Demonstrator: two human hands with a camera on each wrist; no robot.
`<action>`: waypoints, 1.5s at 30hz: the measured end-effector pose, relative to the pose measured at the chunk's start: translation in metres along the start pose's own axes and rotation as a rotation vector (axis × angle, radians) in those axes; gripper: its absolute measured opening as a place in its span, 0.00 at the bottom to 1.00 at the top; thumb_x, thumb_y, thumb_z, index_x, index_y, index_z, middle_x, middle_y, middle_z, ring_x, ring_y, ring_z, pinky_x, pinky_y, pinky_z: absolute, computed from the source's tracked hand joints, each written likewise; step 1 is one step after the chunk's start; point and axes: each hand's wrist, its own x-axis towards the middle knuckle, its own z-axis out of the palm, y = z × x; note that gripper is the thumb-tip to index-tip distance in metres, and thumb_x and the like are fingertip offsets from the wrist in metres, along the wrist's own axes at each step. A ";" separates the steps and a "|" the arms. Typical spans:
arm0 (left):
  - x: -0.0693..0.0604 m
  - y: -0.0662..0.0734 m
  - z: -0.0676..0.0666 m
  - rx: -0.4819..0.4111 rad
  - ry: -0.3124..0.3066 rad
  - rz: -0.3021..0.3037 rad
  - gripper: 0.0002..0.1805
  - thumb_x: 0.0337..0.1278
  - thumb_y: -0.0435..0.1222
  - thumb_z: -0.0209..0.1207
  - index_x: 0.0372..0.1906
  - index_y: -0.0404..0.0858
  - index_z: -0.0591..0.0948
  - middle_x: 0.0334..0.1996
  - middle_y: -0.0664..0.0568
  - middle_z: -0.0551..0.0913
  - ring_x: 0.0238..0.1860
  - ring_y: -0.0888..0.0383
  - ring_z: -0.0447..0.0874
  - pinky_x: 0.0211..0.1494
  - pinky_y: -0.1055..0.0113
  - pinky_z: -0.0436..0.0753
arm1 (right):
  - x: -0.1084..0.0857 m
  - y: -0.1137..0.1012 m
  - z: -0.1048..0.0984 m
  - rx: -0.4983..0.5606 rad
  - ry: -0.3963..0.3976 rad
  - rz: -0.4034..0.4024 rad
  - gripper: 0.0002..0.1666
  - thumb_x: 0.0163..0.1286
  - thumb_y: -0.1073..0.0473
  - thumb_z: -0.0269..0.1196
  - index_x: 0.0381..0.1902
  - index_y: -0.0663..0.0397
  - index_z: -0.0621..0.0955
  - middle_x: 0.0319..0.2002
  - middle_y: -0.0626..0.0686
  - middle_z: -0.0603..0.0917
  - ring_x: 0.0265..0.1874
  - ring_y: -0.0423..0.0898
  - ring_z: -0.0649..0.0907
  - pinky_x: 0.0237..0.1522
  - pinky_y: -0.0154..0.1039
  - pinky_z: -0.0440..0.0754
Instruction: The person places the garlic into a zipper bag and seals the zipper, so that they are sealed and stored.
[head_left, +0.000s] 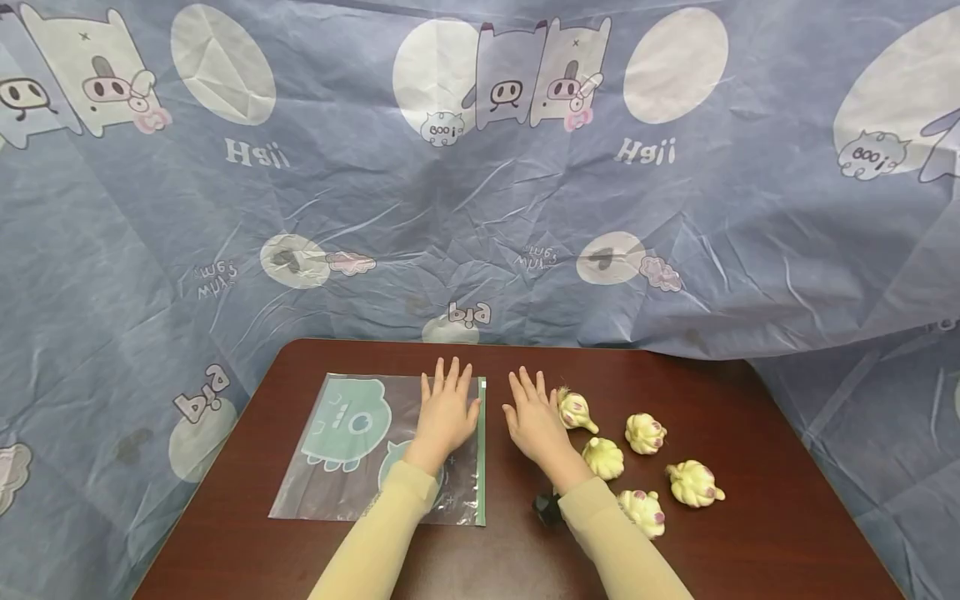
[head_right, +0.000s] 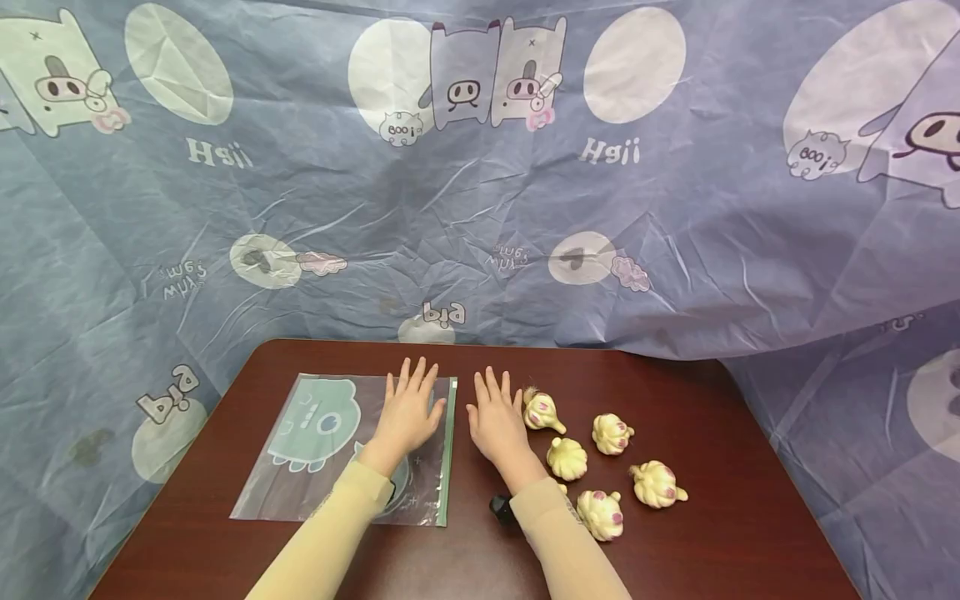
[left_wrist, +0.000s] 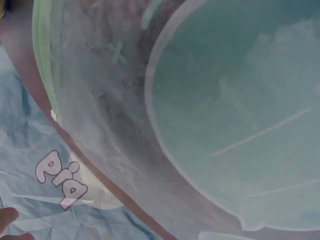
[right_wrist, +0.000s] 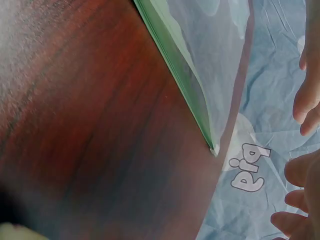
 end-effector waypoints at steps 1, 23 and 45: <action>0.000 0.000 0.002 -0.005 0.011 0.002 0.33 0.68 0.45 0.56 0.73 0.37 0.65 0.75 0.38 0.60 0.77 0.37 0.48 0.74 0.33 0.52 | 0.000 0.000 0.002 0.000 0.002 -0.001 0.35 0.79 0.50 0.50 0.77 0.56 0.58 0.78 0.60 0.54 0.77 0.64 0.49 0.71 0.69 0.53; -0.015 0.004 0.021 0.037 -0.072 -0.019 0.35 0.68 0.50 0.56 0.73 0.38 0.64 0.74 0.37 0.60 0.75 0.37 0.57 0.73 0.38 0.61 | -0.010 -0.003 0.025 0.081 -0.010 0.052 0.34 0.77 0.54 0.53 0.75 0.61 0.60 0.76 0.65 0.56 0.75 0.69 0.52 0.69 0.71 0.55; -0.027 0.008 0.043 -0.152 -0.096 -0.107 0.39 0.59 0.50 0.64 0.67 0.29 0.69 0.68 0.31 0.68 0.69 0.35 0.65 0.68 0.42 0.70 | -0.016 -0.001 0.042 0.113 0.017 0.121 0.32 0.76 0.58 0.54 0.73 0.63 0.63 0.74 0.67 0.59 0.74 0.71 0.54 0.68 0.72 0.56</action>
